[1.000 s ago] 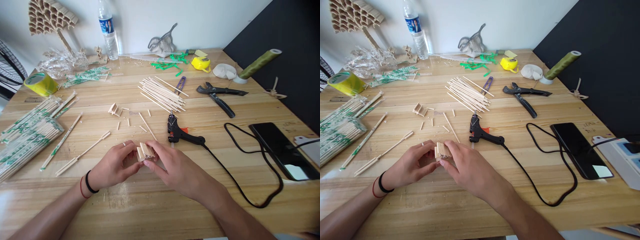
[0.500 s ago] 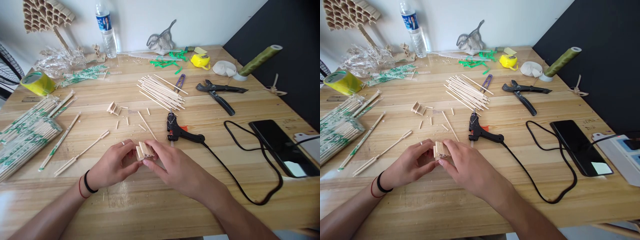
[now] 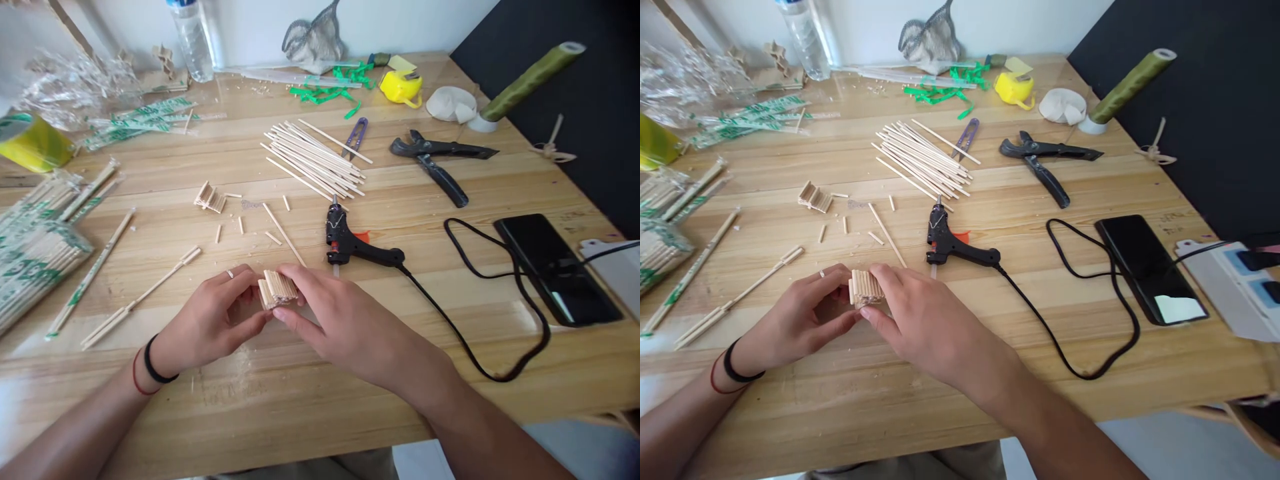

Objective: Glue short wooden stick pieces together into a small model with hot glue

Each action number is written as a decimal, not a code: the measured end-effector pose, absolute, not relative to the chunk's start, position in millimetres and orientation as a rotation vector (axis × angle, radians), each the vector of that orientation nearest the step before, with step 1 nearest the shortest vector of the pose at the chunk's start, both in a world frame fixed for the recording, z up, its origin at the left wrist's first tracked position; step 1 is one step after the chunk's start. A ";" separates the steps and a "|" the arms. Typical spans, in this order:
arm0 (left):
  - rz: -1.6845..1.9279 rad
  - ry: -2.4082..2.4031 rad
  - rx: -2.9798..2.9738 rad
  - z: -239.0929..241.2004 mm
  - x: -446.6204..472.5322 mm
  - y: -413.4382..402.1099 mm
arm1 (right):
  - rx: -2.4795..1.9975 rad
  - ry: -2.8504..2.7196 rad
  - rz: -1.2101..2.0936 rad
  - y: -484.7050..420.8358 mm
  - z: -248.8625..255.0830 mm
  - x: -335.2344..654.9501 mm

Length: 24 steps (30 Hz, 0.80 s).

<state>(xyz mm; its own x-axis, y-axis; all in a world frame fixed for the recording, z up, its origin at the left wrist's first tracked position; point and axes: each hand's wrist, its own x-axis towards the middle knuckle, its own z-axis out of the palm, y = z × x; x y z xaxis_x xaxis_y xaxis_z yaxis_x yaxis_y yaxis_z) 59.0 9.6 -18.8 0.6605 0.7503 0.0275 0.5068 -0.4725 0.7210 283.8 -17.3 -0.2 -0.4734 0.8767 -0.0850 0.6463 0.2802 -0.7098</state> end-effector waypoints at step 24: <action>0.433 1.016 2.111 -19.8 59.0 8.3 | -1.389 -2.196 1.068 -12.8 -2.7 283.1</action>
<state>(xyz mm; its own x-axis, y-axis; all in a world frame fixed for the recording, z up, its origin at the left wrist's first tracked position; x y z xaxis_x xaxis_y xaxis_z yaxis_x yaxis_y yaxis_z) 59.0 8.3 -19.8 0.6290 0.7773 -0.0155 0.5268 -0.4114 0.7438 283.1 -12.8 -2.7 -0.4694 0.8761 -0.1105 0.6280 0.2432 -0.7392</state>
